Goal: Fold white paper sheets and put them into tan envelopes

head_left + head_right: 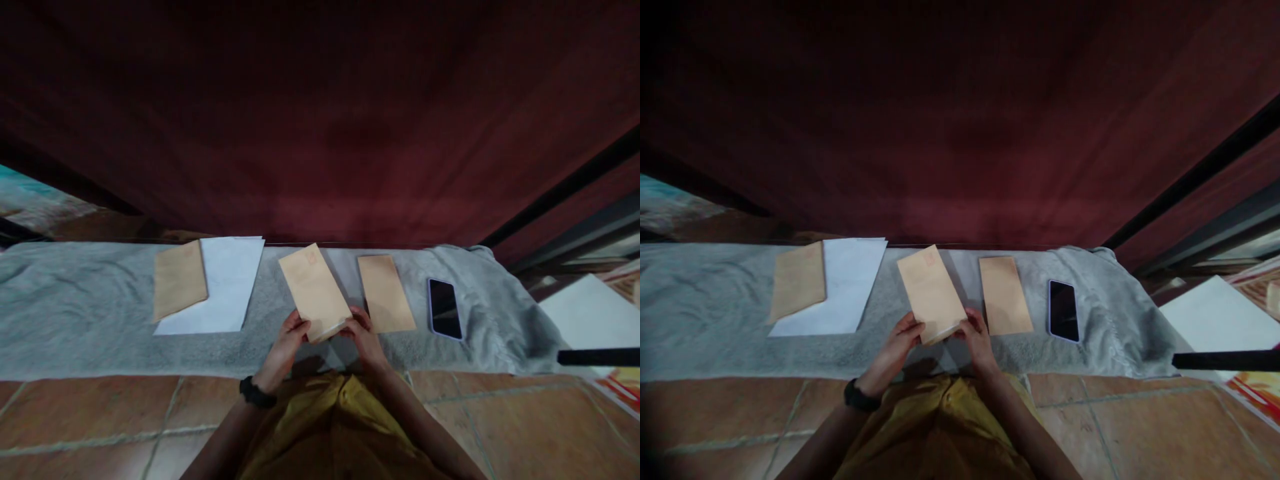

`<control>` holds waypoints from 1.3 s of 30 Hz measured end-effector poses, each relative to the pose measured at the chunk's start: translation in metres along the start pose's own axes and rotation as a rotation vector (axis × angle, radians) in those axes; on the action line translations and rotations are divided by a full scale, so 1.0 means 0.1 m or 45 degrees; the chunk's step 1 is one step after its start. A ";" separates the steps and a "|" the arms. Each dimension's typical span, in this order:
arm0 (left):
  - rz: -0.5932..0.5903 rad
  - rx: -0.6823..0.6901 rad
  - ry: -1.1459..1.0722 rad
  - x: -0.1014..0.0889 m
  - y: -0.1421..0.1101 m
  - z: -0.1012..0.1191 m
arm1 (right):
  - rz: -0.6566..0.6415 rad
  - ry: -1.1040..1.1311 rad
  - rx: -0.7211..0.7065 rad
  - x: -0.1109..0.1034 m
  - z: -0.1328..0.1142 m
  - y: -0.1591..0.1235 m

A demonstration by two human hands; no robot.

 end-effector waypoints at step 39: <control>-0.031 1.142 1.854 0.51 0.85 0.42 | -0.729 -1.358 -0.766 0.47 -0.11 -0.11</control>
Point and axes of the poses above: each hand's wrist, its own y-axis towards the middle knuckle, its own x-axis out of the palm, z = x × y, the point moved 7 cm from there along y, towards the middle knuckle, and after that the axes turned 14 degrees about y, right-handed, at the moved point
